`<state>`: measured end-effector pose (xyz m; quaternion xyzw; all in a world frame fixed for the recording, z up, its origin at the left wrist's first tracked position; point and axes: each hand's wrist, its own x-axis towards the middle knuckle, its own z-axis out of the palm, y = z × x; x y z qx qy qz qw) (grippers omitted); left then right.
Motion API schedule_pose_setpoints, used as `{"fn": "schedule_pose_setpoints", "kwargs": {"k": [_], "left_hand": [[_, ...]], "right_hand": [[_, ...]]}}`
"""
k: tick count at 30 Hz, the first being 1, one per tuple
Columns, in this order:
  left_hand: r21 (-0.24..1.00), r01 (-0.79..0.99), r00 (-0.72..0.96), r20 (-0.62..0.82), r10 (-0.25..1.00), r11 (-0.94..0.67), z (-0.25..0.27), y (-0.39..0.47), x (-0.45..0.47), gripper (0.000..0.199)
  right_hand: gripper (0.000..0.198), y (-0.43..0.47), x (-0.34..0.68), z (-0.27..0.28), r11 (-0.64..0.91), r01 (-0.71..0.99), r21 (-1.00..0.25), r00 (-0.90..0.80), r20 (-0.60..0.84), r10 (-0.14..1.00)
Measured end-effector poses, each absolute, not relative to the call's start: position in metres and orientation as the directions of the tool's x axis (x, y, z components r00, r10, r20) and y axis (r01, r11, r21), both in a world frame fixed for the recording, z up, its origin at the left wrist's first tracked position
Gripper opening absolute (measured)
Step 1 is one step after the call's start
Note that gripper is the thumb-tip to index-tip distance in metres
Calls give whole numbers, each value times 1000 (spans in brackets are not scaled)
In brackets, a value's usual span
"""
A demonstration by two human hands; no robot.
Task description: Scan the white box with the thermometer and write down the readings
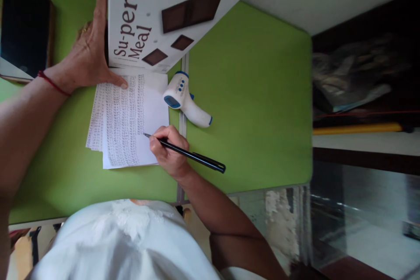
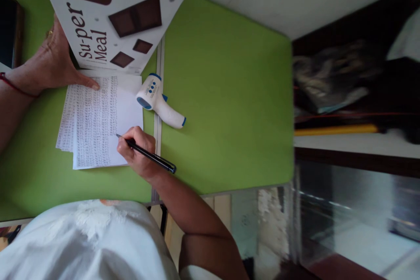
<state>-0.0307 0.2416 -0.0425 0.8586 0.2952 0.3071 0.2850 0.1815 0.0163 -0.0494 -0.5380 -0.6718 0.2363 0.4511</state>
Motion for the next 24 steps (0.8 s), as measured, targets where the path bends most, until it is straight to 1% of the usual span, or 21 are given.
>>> {"fn": "schedule_pose_setpoints", "kwargs": {"k": [6,13,18,20,22,24], "left_hand": [[726,321,621,324,714,-609,-41,242,-29,162],[667,383,644,304,702,-639,-44,244,-32,161],[750,372,589,265,764,-546,-39,240,-28,163],[741,378,596,264,758,-555,-38,240,-28,163],[711,386,613,278,739,-587,-39,240,-29,157],[699,383,620,290,729,-604,-41,242,-33,142]], "right_hand": [[19,16,182,-51,306,554,-774,-20,355,935],[20,16,182,-49,298,550,-780,-17,346,938],[19,15,182,-51,299,523,-798,21,363,932],[18,14,182,-51,315,515,-797,35,387,921],[13,14,183,-48,340,527,-779,45,425,904],[4,17,187,-45,382,573,-725,30,484,875]]}}
